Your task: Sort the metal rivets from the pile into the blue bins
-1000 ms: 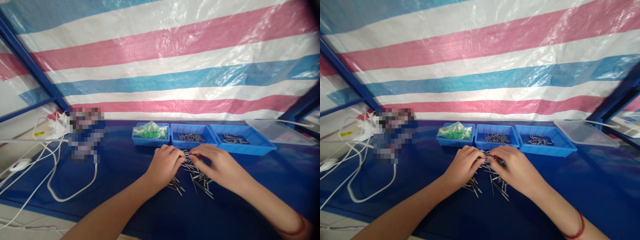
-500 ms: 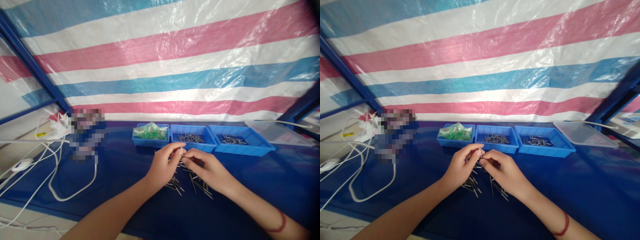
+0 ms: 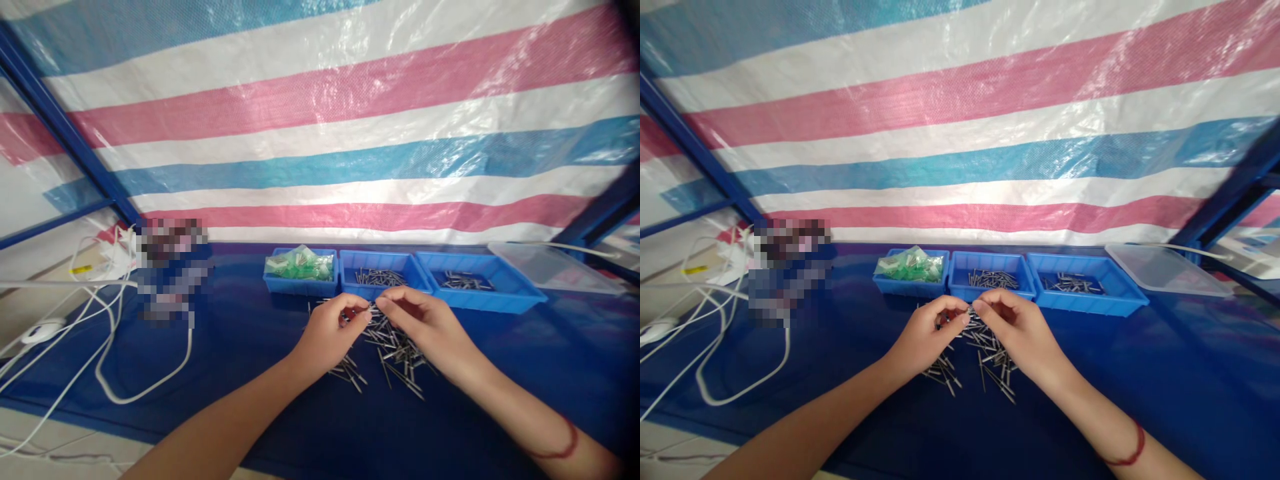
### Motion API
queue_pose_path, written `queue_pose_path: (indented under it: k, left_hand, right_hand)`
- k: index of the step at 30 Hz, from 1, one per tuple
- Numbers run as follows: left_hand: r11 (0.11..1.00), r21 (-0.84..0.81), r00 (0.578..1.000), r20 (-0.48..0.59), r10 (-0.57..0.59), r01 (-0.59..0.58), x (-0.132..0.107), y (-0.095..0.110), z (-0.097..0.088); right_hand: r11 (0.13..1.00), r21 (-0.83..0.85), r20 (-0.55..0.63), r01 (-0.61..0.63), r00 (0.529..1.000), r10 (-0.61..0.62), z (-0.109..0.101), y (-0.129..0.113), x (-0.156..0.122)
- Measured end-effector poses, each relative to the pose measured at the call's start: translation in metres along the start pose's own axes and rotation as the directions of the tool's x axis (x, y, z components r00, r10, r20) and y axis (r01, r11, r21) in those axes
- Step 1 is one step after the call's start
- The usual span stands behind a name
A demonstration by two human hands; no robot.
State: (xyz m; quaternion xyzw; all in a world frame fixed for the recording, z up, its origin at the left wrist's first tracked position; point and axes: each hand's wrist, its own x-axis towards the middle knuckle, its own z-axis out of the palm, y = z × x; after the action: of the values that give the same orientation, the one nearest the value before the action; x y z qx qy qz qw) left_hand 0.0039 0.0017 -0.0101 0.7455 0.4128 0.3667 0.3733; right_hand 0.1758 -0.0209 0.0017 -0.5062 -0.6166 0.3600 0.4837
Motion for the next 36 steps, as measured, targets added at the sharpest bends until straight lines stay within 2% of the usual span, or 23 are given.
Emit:
queue_pose_path:
  k: [4, 9, 11, 14, 16, 17, 19, 21, 22, 24, 27, 29, 31, 34, 36]
  left_hand:
    - [0.999, -0.008, 0.999, 0.030, -0.031, 0.031, 0.001, 0.000, -0.002]
    - [1.000, -0.003, 0.999, -0.035, 0.006, -0.006, 0.001, 0.003, -0.007]
    - [1.000, -0.003, 0.998, -0.060, 0.014, -0.014, 0.001, 0.005, -0.009]
    - [0.998, 0.045, 0.997, -0.072, 0.040, -0.036, 0.001, 0.008, -0.012]
    - [0.988, 0.137, 0.995, -0.059, 0.085, -0.076, 0.000, 0.008, -0.013]
    - [0.975, 0.200, 0.993, -0.041, 0.111, -0.101, 0.000, 0.007, -0.014]
    - [0.929, 0.343, 0.989, 0.019, 0.145, -0.143, -0.001, 0.006, -0.015]
    - [0.870, 0.465, 0.987, 0.089, 0.137, -0.162, -0.003, 0.005, -0.015]
    - [0.846, 0.506, 0.985, 0.120, 0.124, -0.168, -0.003, 0.004, -0.014]
    - [0.813, 0.554, 0.979, 0.176, 0.099, -0.182, -0.005, 0.002, -0.013]
    - [0.783, 0.586, 0.969, 0.232, 0.084, -0.208, -0.007, -0.001, -0.011]
    - [0.769, 0.600, 0.967, 0.238, 0.090, -0.220, -0.007, -0.003, -0.010]
    - [0.762, 0.606, 0.967, 0.233, 0.106, -0.229, -0.007, -0.005, -0.010]
    - [0.757, 0.607, 0.966, 0.227, 0.125, -0.241, -0.006, -0.005, -0.010]
    - [0.752, 0.613, 0.966, 0.227, 0.127, -0.242, -0.006, -0.005, -0.010]
  right_hand:
    - [1.000, 0.021, 0.025, 0.013, 1.000, -0.014, 0.000, 0.001, 0.000]
    - [1.000, -0.012, 0.050, 0.024, 0.999, -0.023, -0.003, 0.004, 0.001]
    - [0.993, -0.094, 0.078, 0.069, 0.995, -0.062, -0.003, 0.005, 0.001]
    - [0.938, -0.270, 0.129, 0.216, 0.974, -0.187, -0.007, 0.004, 0.001]
    - [0.883, -0.379, 0.084, 0.277, 0.961, -0.265, -0.018, 0.002, 0.004]
    - [0.857, -0.437, 0.023, 0.272, 0.956, -0.292, -0.026, 0.002, 0.006]
    - [0.798, -0.574, -0.142, 0.184, 0.937, -0.318, -0.046, 0.003, 0.012]
    - [0.701, -0.713, -0.264, 0.023, 0.917, -0.299, -0.069, 0.007, 0.019]
    - [0.645, -0.763, -0.296, -0.035, 0.906, -0.302, -0.079, 0.011, 0.022]
    - [0.586, -0.804, -0.342, -0.104, 0.886, -0.313, -0.097, 0.020, 0.026]
    - [0.485, -0.865, -0.334, -0.126, 0.867, -0.370, -0.110, 0.033, 0.028]
    - [0.434, -0.893, -0.307, -0.118, 0.866, -0.395, -0.109, 0.036, 0.028]
    - [0.419, -0.900, -0.302, -0.123, 0.868, -0.394, -0.103, 0.034, 0.027]
    - [0.451, -0.891, -0.258, -0.059, 0.883, -0.393, -0.087, 0.023, 0.025]
    - [0.488, -0.871, -0.174, 0.061, 0.890, -0.422, -0.075, 0.014, 0.021]
